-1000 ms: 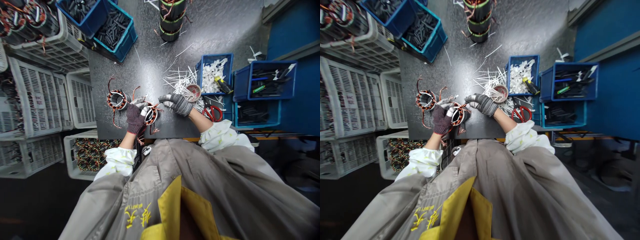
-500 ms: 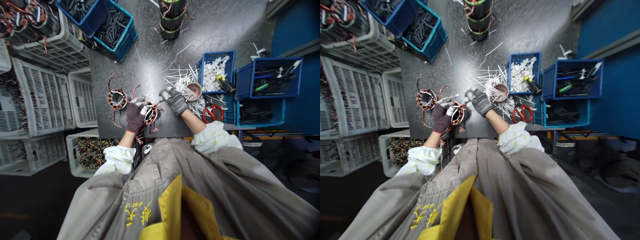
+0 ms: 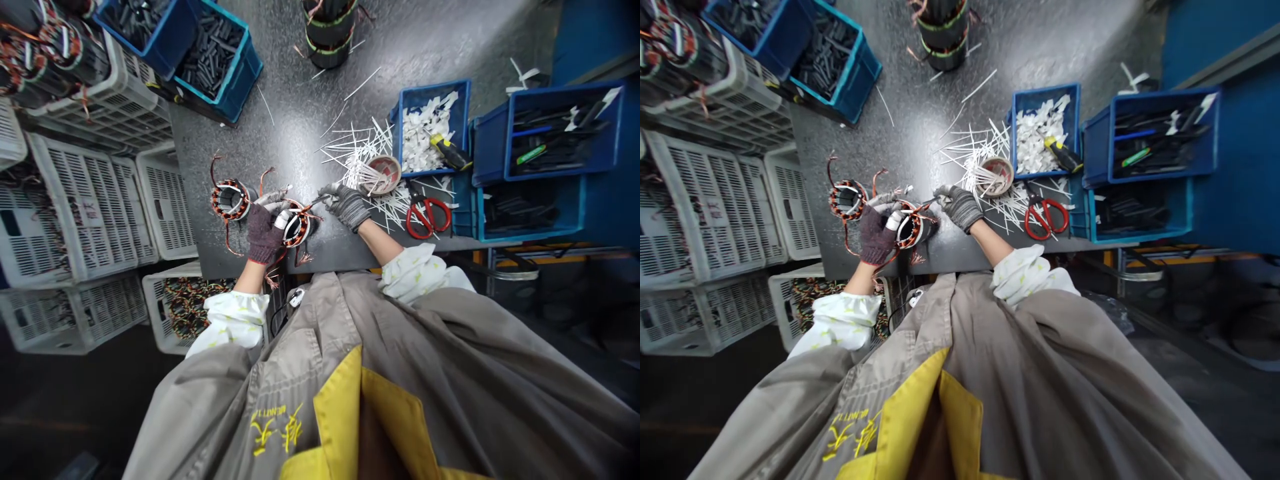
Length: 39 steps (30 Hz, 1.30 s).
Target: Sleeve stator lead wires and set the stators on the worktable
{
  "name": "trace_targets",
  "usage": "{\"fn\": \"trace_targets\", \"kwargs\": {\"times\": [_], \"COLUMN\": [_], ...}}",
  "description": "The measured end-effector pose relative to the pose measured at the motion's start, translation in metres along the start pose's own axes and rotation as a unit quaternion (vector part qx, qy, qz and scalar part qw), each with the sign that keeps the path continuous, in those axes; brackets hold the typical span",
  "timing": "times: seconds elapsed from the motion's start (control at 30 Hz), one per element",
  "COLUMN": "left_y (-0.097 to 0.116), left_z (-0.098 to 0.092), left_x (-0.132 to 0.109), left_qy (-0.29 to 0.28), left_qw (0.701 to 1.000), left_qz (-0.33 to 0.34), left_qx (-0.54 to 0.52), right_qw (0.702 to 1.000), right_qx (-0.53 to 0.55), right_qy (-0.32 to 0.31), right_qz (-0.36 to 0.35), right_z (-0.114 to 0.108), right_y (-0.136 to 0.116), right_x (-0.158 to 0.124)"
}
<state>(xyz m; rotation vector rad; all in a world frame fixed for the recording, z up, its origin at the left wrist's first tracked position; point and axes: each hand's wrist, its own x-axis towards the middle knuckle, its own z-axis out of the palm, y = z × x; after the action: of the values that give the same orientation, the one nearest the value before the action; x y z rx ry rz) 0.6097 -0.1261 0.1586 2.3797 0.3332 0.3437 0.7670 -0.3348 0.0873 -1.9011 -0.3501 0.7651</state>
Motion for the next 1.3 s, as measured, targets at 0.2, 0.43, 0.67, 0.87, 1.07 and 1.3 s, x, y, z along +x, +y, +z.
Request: {"fn": "trace_targets", "kwargs": {"times": [0.2,0.43,0.67,0.87,1.07,1.3], "left_y": [-0.003,-0.007,-0.007,-0.006,-0.009,-0.005], "left_z": [-0.001,0.005,0.006,0.005,0.006,0.005], "left_x": [0.001,0.000,0.001,0.001,0.000,0.000], "left_qy": [0.020,0.009,0.012,0.014,0.019,0.009], "left_qw": [0.999,1.000,1.000,0.999,1.000,1.000], "left_qz": [0.030,-0.026,-0.018,-0.030,-0.012,-0.025], "left_qx": [-0.002,-0.009,-0.011,-0.004,-0.018,0.007], "right_qw": [0.994,0.997,0.997,0.995,0.976,0.986], "right_qx": [-0.035,0.024,0.078,0.092,0.174,0.157], "right_qy": [-0.084,-0.049,-0.022,-0.042,-0.124,-0.048], "right_qz": [-0.063,-0.062,0.013,-0.022,0.043,0.010], "right_z": [-0.007,0.000,-0.005,-0.015,-0.009,-0.008], "right_y": [-0.006,0.004,0.008,0.002,0.000,0.013], "right_x": [0.021,0.020,0.021,0.021,0.024,0.023]}}
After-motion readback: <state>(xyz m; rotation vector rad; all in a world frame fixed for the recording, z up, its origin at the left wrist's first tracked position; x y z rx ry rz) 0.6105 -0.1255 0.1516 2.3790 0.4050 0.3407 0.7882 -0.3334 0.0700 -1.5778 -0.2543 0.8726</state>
